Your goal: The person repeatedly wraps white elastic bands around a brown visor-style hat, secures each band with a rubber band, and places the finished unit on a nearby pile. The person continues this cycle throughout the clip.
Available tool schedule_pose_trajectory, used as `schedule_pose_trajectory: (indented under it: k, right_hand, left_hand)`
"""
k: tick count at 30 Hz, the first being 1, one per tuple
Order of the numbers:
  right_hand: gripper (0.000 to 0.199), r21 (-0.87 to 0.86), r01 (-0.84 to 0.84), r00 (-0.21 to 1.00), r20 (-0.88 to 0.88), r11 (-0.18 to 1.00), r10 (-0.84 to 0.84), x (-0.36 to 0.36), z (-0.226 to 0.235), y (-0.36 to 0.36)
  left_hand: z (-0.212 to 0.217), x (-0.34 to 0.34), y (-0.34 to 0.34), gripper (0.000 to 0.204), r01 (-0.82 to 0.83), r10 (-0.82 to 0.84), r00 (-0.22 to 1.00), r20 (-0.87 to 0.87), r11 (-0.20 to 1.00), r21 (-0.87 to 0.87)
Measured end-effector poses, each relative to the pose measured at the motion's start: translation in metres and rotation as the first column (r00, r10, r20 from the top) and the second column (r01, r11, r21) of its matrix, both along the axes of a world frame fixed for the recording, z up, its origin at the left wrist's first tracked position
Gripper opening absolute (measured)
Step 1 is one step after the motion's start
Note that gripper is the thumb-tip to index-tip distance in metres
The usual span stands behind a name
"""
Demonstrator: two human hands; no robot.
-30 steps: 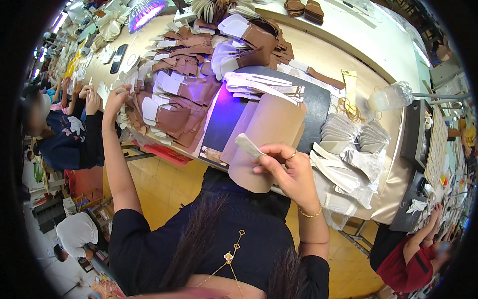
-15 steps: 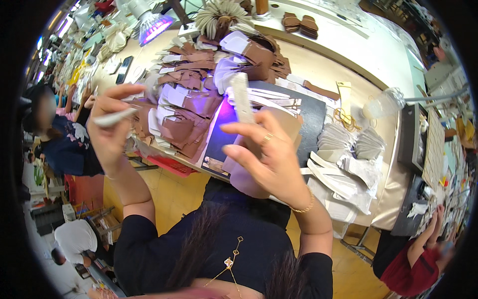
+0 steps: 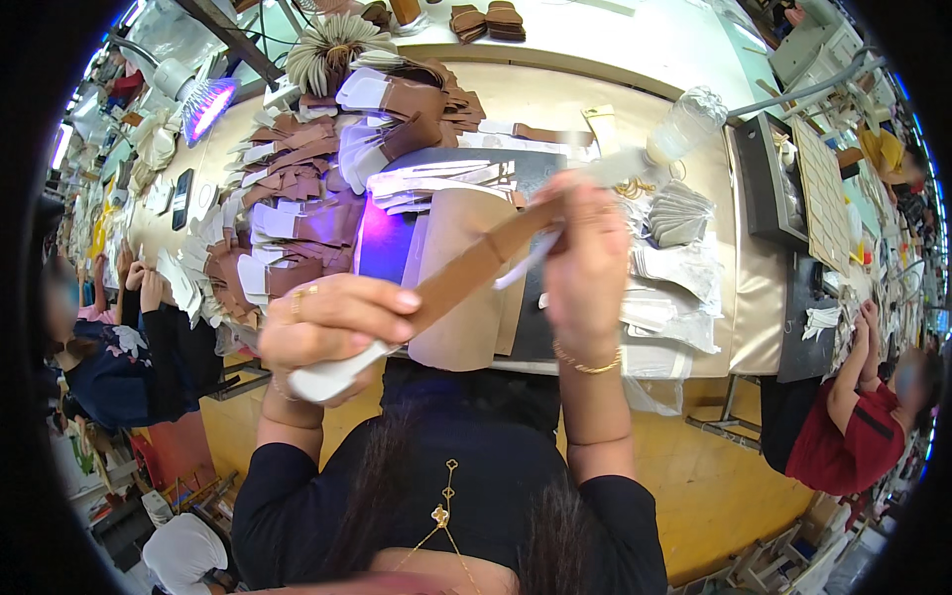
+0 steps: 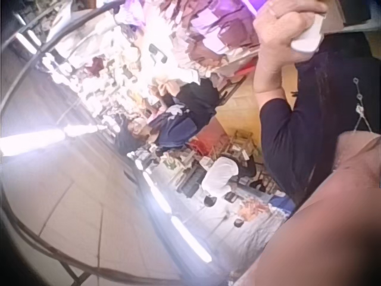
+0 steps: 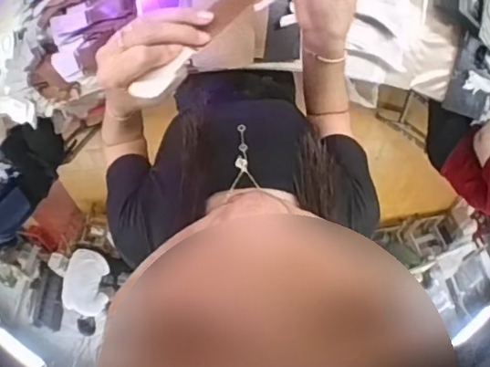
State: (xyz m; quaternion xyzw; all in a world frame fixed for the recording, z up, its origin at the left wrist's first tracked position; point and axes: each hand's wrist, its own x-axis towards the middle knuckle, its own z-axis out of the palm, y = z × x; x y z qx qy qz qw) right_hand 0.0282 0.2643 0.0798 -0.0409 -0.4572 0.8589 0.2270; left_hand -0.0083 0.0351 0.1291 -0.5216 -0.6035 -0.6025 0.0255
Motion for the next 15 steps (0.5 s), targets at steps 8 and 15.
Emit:
schedule_pose_trajectory:
  k: [8,15]
  right_hand:
    - [0.025,0.032,0.320,0.944,-0.095,0.947,-0.316,0.062,0.020,0.135]
    - [0.016,0.621,-0.055,0.972,0.211,0.782,-0.099,0.079,0.036,0.106]
  left_hand:
    - [0.013,-0.016,-0.096,0.022,-0.260,0.190,0.931,0.312,0.944,0.203]
    - [-0.029,-0.008,-0.090,0.055,-0.337,0.237,0.753,0.615,0.940,0.050]
